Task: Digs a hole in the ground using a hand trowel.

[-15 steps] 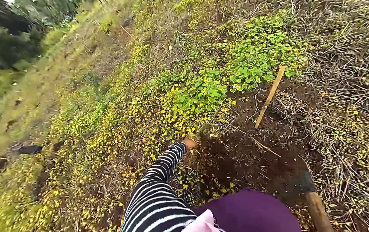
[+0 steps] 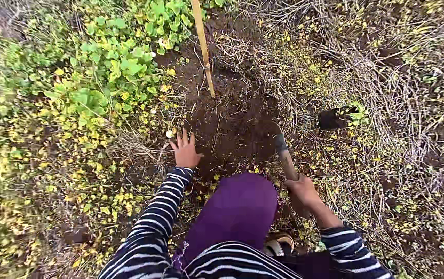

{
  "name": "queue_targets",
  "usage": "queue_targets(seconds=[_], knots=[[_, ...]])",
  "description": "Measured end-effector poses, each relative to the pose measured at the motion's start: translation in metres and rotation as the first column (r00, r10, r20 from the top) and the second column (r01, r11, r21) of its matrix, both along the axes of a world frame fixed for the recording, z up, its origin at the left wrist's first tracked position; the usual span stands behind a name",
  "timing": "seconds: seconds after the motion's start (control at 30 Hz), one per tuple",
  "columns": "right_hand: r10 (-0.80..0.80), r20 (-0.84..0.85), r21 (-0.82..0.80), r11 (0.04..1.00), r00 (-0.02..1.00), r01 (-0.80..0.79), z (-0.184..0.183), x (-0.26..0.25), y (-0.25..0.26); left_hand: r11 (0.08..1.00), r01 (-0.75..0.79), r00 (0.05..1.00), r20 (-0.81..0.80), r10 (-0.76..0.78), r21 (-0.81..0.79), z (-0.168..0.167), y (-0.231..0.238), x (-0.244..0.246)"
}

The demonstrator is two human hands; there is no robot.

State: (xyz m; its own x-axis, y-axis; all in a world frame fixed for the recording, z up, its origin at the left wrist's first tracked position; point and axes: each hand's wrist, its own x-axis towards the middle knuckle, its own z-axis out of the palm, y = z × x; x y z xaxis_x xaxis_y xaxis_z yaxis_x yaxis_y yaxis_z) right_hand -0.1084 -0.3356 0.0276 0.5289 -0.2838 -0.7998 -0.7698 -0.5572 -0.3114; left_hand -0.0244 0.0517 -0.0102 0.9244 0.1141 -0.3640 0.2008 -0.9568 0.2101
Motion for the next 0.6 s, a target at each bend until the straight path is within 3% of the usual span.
queue_targets(seconds=[0.07,0.13,0.2,0.23,0.27,0.33,0.47,0.53,0.6], knots=[[-0.084,0.124,0.014,0.996,0.989,0.082,0.033,0.014,-0.017,0.996,0.093,0.984,-0.154,-0.093,-0.004,-0.027,-0.010,-0.018],[-0.267,0.317,0.062,0.963,0.910,0.261,0.047,0.038,-0.009,0.993,0.120,0.940,-0.324,-0.106,0.022,-0.037,-0.024,-0.030],[-0.460,0.408,0.174,0.887,0.789,0.427,0.025,0.061,0.020,0.990,0.134,0.904,-0.415,-0.102,0.049,-0.043,-0.036,-0.035],[-0.489,0.382,0.197,0.872,0.785,0.447,0.000,0.061,0.036,0.989,0.138,0.896,-0.433,-0.099,0.059,-0.046,-0.040,-0.035],[-0.437,0.305,0.170,0.899,0.846,0.403,-0.027,0.053,0.049,0.988,0.138,0.895,-0.435,-0.096,0.066,-0.049,-0.041,-0.034],[-0.173,0.081,0.103,0.981,0.982,0.164,-0.050,0.026,0.063,0.986,0.142,0.892,-0.443,-0.092,0.082,-0.054,-0.040,-0.031],[0.296,-0.116,-0.013,0.954,0.948,-0.300,0.001,0.017,0.049,0.978,0.174,0.881,-0.462,-0.102,0.115,-0.057,-0.038,-0.026],[0.336,-0.111,-0.068,0.936,0.935,-0.345,0.015,0.018,0.053,0.979,0.162,0.877,-0.473,-0.087,0.121,-0.056,-0.042,-0.022],[0.233,0.012,-0.087,0.969,0.972,-0.231,0.007,0.025,0.063,0.980,0.150,0.883,-0.464,-0.075,0.127,-0.058,-0.046,-0.022]])
